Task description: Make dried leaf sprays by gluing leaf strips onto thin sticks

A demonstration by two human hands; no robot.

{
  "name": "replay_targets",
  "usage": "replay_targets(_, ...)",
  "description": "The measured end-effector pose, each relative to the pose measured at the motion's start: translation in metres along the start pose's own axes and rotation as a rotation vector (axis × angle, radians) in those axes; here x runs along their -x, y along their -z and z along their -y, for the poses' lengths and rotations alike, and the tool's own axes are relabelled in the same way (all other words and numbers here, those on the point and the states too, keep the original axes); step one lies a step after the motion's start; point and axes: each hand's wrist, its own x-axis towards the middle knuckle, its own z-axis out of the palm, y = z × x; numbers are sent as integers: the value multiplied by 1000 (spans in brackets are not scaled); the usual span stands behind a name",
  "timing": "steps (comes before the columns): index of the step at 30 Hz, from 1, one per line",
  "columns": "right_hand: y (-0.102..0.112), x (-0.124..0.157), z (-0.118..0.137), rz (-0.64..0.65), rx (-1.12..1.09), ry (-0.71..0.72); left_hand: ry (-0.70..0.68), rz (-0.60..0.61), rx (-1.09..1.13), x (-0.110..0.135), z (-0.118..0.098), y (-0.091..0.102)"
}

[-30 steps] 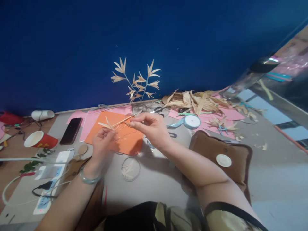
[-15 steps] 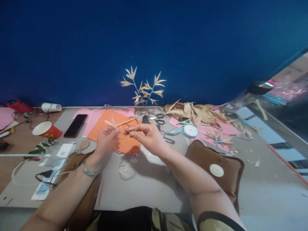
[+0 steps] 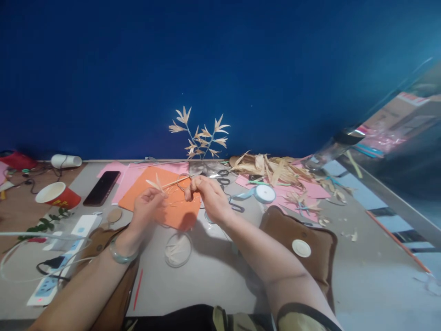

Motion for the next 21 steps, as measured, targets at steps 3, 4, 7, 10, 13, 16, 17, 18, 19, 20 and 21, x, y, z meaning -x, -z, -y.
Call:
replay_targets(3,1,1,1,51,65,-1,-3,10,1,0,3,1)
replay_targets(4,2,2,1,71,87,-1,-7,11,1,0,3,1)
replay_targets(7,3,4,1,101,186,1,-27,12,-16,0,5,2)
replay_targets(10,3,4,-3,55,241,-2,-26,24,-44,1,3,2)
replay_targets(13,3,2,-11,9,296,34,-33,29,-30,1,1,2)
replay_targets(16,2,0,-22,74,551,95,-35,51,-5,2,2,2)
replay_targets(17,2,-1,-27,97,665,126,-28,68,-1,3,2,2)
replay_targets(18,1,-1,-31,109,773,159,-18,86,2,3,2,3)
replay_targets(19,1,-2,-36,109,860,189,-9,104,4,3,3,3)
replay_targets(20,0,-2,-41,101,919,210,-3,121,5,4,3,3)
replay_targets(21,-1,-1,-46,89,950,223,2,135,5,5,3,4)
